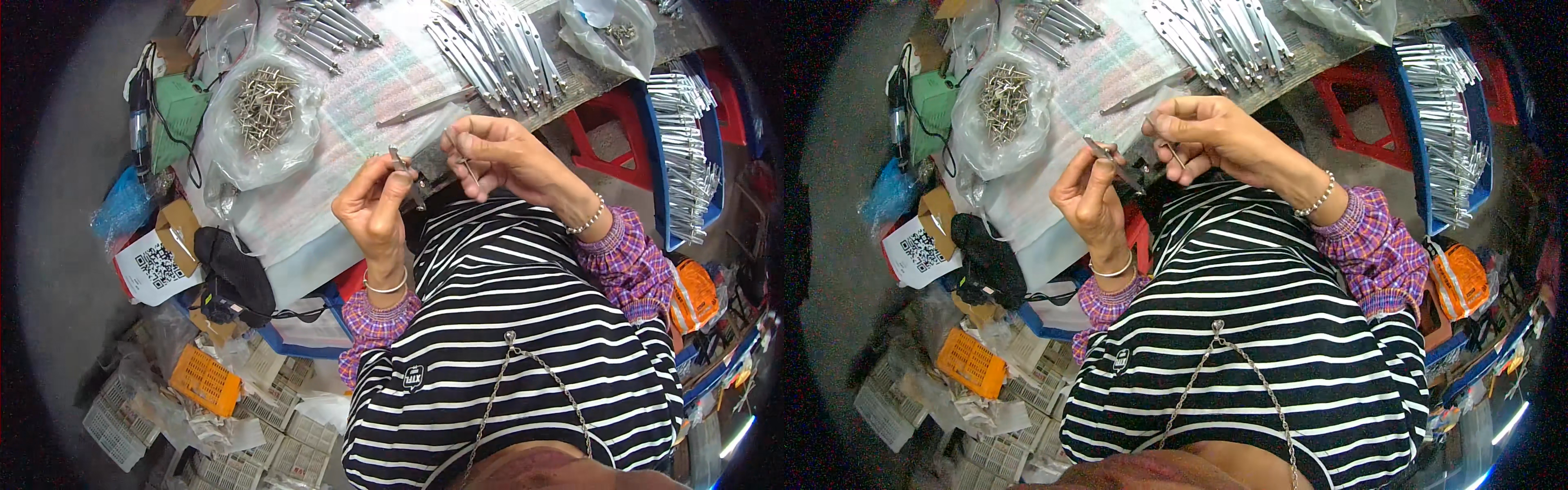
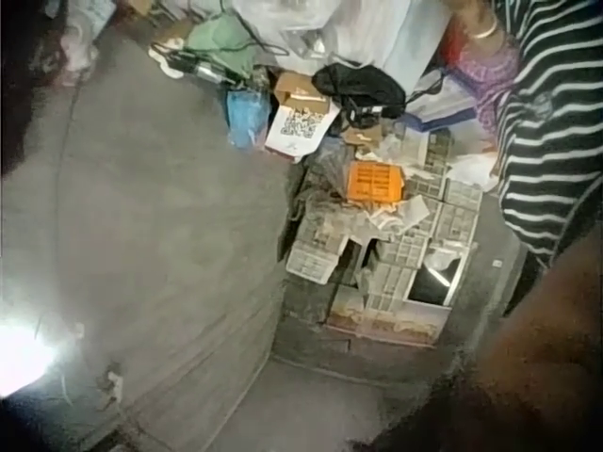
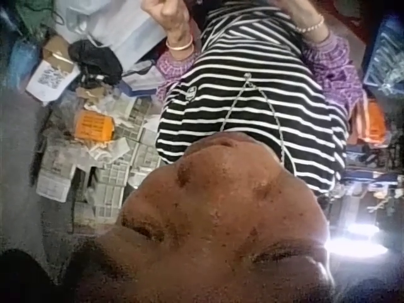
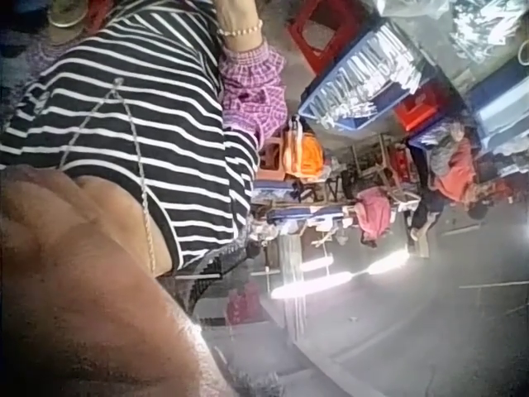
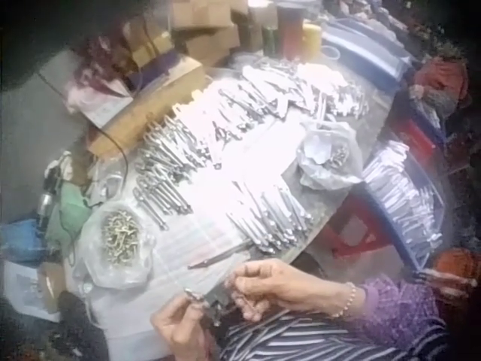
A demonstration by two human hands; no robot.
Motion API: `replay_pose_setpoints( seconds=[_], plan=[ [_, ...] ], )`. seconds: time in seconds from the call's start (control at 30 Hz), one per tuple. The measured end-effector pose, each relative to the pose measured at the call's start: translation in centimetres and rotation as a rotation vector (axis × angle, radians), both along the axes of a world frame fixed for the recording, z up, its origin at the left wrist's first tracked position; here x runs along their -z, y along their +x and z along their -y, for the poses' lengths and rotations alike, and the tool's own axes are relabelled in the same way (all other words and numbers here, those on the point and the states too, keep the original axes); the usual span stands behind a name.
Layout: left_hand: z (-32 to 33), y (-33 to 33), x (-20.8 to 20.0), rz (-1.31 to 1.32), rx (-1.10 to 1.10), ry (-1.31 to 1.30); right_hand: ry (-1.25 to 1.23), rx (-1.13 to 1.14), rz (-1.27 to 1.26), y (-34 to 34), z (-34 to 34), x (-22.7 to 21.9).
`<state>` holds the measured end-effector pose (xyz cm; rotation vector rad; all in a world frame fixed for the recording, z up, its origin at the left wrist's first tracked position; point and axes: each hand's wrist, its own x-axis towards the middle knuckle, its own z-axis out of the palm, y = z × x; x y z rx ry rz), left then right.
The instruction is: Manual assembly of small metal components, likely hinge or fastener parts, by inserting pins into brackets.
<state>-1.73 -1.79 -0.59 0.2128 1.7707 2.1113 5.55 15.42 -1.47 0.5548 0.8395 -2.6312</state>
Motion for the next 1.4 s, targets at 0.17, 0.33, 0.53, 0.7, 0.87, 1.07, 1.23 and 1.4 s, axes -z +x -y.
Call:
replay_pose_setpoints(
  seconds=[0.17, 0.33, 0.53, 0.7, 0.87, 1.07, 1.23, 1.4],
  plan=[
    [-0.1, 0.0, 0.2, 0.006, 0.017, -0.011, 0.213, 0.035, -0.018, 0.3, 0.1, 0.0],
    [0.0, 0.0, 0.5, 0.016, 0.030, -0.015, 0.397, 0.086, -0.062, 0.7, 0.0, -0.8],
    [-0.3, 0.1, 0.8, 0.013, 0.041, -0.018, 0.724, 0.204, -0.183, 0.8, 0.4, -0.8],
    [-0.4, 0.3, 1.0, -0.011, 0.056, 0.034, 1.274, 0.281, -0.543, 0.4, 0.6, -1.0],
    [-0.6, 0.3, 0.9, -0.045, 0.103, 0.049, 1.227, 0.204, -0.559, 0.9, 1.3, -1.8],
    [-0.8, 0.3, 0.9, -0.080, 0.124, 0.108, 1.231, 0.257, -0.605, 1.2, 1.7, -1.8],
    [-0.7, 0.2, 1.0, -0.108, 0.151, 0.116, 1.250, 0.283, -0.597, 1.3, 2.2, -1.5],
    [-0.9, 0.5, -0.2, -0.187, 0.114, -0.020, 1.279, 0.282, -0.603, 1.4, 2.3, -1.8]
  ],
)
